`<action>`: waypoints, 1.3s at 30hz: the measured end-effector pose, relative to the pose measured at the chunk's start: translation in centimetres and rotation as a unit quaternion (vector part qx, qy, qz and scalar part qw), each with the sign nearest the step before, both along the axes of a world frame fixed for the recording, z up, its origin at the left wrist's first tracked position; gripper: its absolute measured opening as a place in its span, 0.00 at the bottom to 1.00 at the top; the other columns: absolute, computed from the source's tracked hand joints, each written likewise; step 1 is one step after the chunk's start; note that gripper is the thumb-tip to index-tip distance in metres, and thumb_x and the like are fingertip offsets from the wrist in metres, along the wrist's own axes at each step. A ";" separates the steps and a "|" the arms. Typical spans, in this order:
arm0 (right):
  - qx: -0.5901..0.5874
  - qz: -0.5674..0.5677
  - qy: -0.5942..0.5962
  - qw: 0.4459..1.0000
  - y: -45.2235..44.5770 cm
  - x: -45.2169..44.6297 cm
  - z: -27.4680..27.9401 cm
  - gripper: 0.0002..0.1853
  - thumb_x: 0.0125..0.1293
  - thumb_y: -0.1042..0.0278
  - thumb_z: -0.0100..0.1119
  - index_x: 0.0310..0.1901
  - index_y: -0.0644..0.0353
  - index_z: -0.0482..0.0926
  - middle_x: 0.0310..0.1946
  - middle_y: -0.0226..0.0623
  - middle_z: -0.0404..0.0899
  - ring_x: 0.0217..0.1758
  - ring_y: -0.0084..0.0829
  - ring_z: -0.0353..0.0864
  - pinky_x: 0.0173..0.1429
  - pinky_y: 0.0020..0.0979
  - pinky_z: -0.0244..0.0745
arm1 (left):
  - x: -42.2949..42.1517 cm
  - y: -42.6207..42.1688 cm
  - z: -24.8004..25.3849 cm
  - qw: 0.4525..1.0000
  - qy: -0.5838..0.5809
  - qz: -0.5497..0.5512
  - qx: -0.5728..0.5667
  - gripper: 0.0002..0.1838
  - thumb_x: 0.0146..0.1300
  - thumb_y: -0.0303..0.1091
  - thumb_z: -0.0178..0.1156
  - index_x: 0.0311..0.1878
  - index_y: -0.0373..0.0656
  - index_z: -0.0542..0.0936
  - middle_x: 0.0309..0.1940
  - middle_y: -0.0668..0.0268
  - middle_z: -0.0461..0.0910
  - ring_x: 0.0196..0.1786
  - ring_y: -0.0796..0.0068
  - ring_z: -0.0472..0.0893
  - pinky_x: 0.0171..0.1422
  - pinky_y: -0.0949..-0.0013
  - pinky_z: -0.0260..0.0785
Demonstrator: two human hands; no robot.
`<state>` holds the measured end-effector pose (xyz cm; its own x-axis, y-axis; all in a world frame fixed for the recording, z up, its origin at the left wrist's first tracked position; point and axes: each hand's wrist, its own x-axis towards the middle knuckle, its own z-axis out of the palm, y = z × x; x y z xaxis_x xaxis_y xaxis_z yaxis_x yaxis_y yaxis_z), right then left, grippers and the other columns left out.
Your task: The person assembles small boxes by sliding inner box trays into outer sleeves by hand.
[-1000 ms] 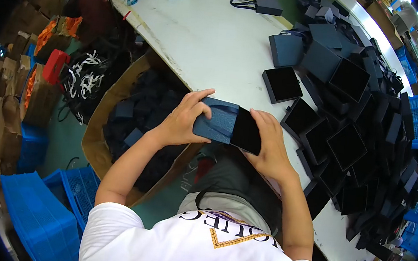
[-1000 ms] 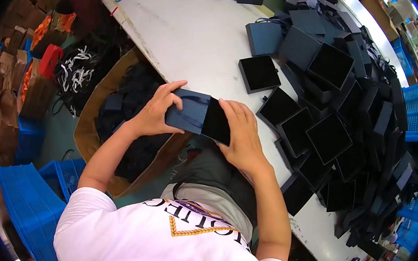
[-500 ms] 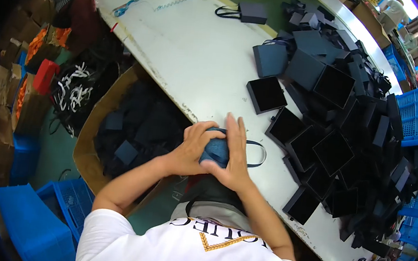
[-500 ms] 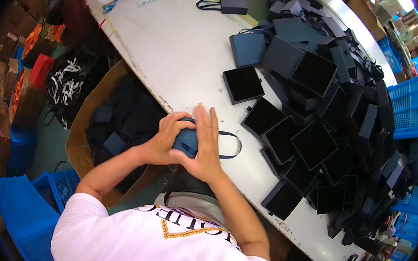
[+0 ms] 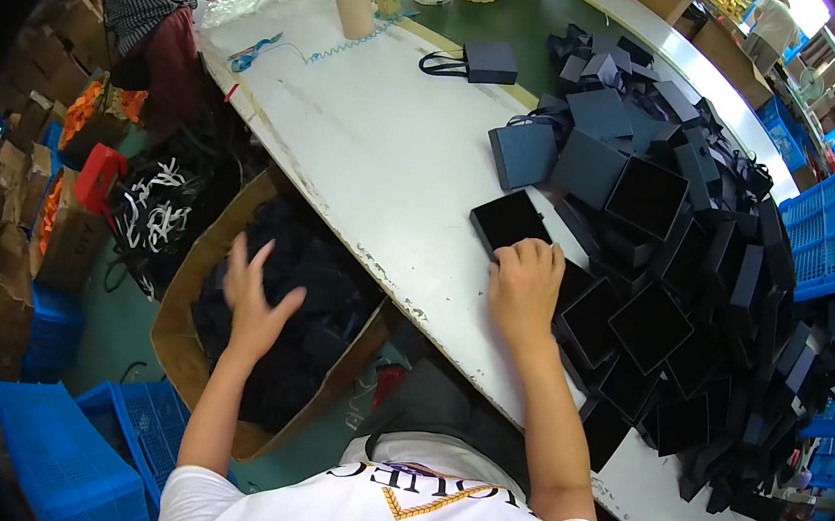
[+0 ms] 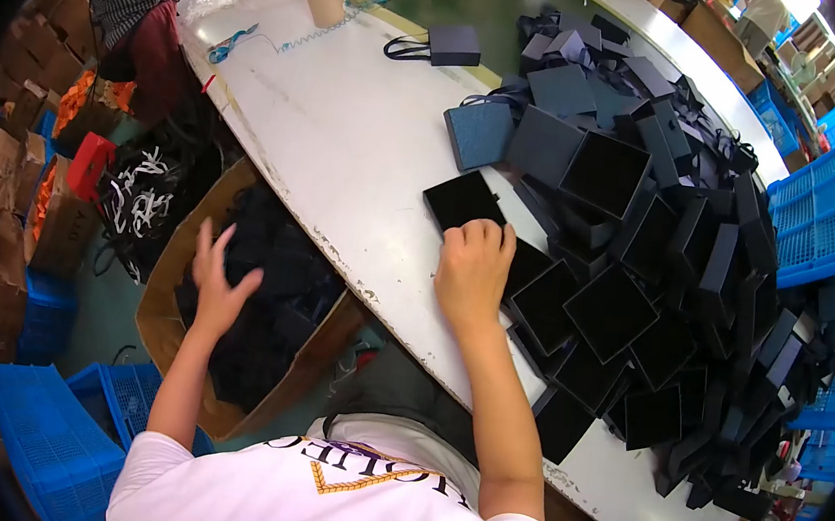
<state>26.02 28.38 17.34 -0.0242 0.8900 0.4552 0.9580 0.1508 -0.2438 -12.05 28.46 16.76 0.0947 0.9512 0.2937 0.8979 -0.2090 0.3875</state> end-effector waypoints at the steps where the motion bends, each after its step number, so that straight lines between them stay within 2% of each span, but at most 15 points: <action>1: 0.003 0.015 0.020 1.000 -0.3 -0.8 0.4 0.06 0.60 0.73 0.66 0.39 0.62 0.84 0.43 0.44 0.78 0.59 0.48 0.75 0.74 0.58 0.63 | 3.3 3.2 1.3 0.989 -0.123 -0.072 0.024 0.34 0.63 0.36 0.73 0.71 0.40 0.74 0.79 0.46 0.63 0.80 0.45 0.63 0.83 0.50 0.53; 3: 0.001 0.044 0.054 0.998 -1.5 -2.4 1.5 0.06 0.60 0.73 0.65 0.38 0.62 0.83 0.42 0.43 0.78 0.59 0.47 0.76 0.75 0.60 0.62 | 9.7 9.4 2.1 0.962 -0.205 -0.180 -0.008 0.31 0.68 0.38 0.69 0.71 0.35 0.74 0.70 0.49 0.75 0.75 0.53 0.72 0.80 0.59 0.61; 5: -0.009 0.080 0.057 0.995 -3.4 -3.8 2.8 0.05 0.60 0.73 0.64 0.38 0.61 0.82 0.40 0.42 0.77 0.56 0.46 0.77 0.75 0.61 0.62 | 17.9 14.6 2.9 0.945 -0.221 -0.242 0.024 0.31 0.69 0.43 0.69 0.69 0.35 0.75 0.67 0.48 0.78 0.71 0.51 0.76 0.77 0.56 0.66; 7: -0.004 0.094 0.059 0.994 -5.4 -4.8 3.6 0.04 0.60 0.73 0.62 0.37 0.60 0.81 0.39 0.40 0.76 0.53 0.44 0.77 0.75 0.60 0.63 | 25.1 18.9 2.7 0.935 -0.283 -0.207 -0.053 0.34 0.67 0.46 0.71 0.69 0.35 0.75 0.66 0.45 0.78 0.70 0.48 0.77 0.75 0.54 0.67; 9: -0.017 0.099 0.058 0.993 -7.5 -5.2 4.0 0.05 0.60 0.74 0.62 0.38 0.59 0.82 0.38 0.38 0.75 0.51 0.41 0.78 0.75 0.59 0.64 | 29.6 21.7 2.8 0.962 -0.198 -0.144 -0.123 0.34 0.67 0.47 0.72 0.68 0.36 0.76 0.61 0.48 0.82 0.62 0.54 0.82 0.67 0.57 0.74; 10: -0.023 0.100 0.071 0.992 -8.5 -5.4 4.3 0.05 0.61 0.73 0.62 0.39 0.60 0.82 0.38 0.38 0.76 0.51 0.41 0.78 0.75 0.59 0.64 | 30.3 22.8 2.1 0.939 -0.236 -0.180 -0.174 0.32 0.66 0.46 0.72 0.67 0.37 0.76 0.58 0.52 0.82 0.59 0.58 0.82 0.64 0.59 0.75; 12: -0.037 0.099 0.070 0.992 -9.8 -5.3 4.2 0.10 0.59 0.72 0.71 0.42 0.58 0.84 0.40 0.34 0.78 0.50 0.38 0.80 0.75 0.56 0.63 | 30.5 24.6 0.9 0.880 -0.303 -0.246 -0.271 0.28 0.66 0.43 0.72 0.64 0.39 0.78 0.54 0.58 0.83 0.54 0.68 0.82 0.56 0.64 0.76; 15: -0.066 0.111 0.064 0.990 -11.4 -5.1 4.4 0.11 0.58 0.72 0.71 0.43 0.60 0.84 0.40 0.35 0.78 0.50 0.39 0.80 0.74 0.53 0.66 | 27.0 23.3 2.7 0.838 -0.337 -0.244 -0.354 0.19 0.66 0.36 0.70 0.57 0.41 0.81 0.50 0.66 0.83 0.49 0.78 0.80 0.49 0.71 0.74; 22: -0.068 0.109 0.098 0.987 -14.2 -3.5 3.9 0.09 0.60 0.70 0.69 0.40 0.61 0.81 0.37 0.39 0.75 0.43 0.42 0.77 0.50 0.43 0.71 | 14.8 18.7 6.1 0.774 -0.208 -0.398 -0.447 0.12 0.61 0.20 0.68 0.47 0.45 0.82 0.52 0.68 0.83 0.54 0.77 0.79 0.63 0.71 0.71; 27: -0.111 0.024 0.115 0.987 -15.3 -2.7 3.4 0.15 0.59 0.69 0.75 0.45 0.65 0.82 0.39 0.41 0.76 0.43 0.43 0.76 0.48 0.42 0.73 | 15.4 15.8 5.0 0.755 -0.218 -0.410 -0.462 0.07 0.63 0.17 0.64 0.34 0.42 0.82 0.61 0.62 0.83 0.62 0.74 0.78 0.68 0.66 0.70; 31: -0.086 -0.023 0.149 0.985 -15.9 -1.9 4.2 0.22 0.57 0.66 0.77 0.50 0.70 0.82 0.48 0.46 0.79 0.49 0.48 0.79 0.51 0.45 0.77 | 16.9 12.5 2.9 0.864 -0.102 -0.486 -0.081 0.07 0.59 0.14 0.58 0.30 0.38 0.77 0.71 0.48 0.75 0.64 0.56 0.81 0.67 0.64 0.72; 32: -0.064 -0.030 0.139 0.988 -15.9 -1.7 4.8 0.23 0.57 0.66 0.78 0.50 0.70 0.82 0.50 0.47 0.79 0.51 0.49 0.79 0.52 0.44 0.77 | 16.9 11.0 3.4 0.857 -0.107 -0.494 -0.104 0.06 0.58 0.15 0.57 0.31 0.38 0.77 0.74 0.44 0.70 0.64 0.45 0.80 0.67 0.59 0.73; 35: -0.046 -0.037 0.128 0.990 -15.7 -1.0 5.5 0.24 0.57 0.63 0.78 0.51 0.69 0.82 0.55 0.48 0.79 0.55 0.50 0.80 0.55 0.44 0.77 | 16.4 7.1 4.6 0.883 -0.065 -0.427 -0.183 0.04 0.59 0.19 0.60 0.32 0.39 0.76 0.76 0.46 0.68 0.66 0.43 0.78 0.67 0.56 0.73; 36: -0.041 -0.034 0.126 0.991 -15.1 -1.0 5.7 0.24 0.57 0.63 0.78 0.51 0.68 0.82 0.55 0.48 0.79 0.55 0.50 0.80 0.56 0.44 0.77 | 15.6 6.8 3.3 0.886 -0.059 -0.432 -0.158 0.10 0.60 0.31 0.68 0.38 0.40 0.76 0.78 0.44 0.64 0.65 0.41 0.78 0.65 0.53 0.74; 39: -0.009 0.008 0.101 0.995 -12.2 -1.2 6.0 0.24 0.55 0.63 0.78 0.51 0.64 0.83 0.54 0.47 0.79 0.55 0.49 0.79 0.54 0.43 0.76 | 15.6 3.2 4.5 0.923 0.010 -0.384 -0.033 0.23 0.55 0.42 0.77 0.44 0.40 0.75 0.77 0.40 0.62 0.64 0.39 0.79 0.64 0.52 0.75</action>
<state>24.82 16.22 23.38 0.0515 0.8981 0.4368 0.8868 0.1600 -0.4336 3.57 31.68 21.22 0.7533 0.6163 0.2294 0.5010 -0.7638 0.4070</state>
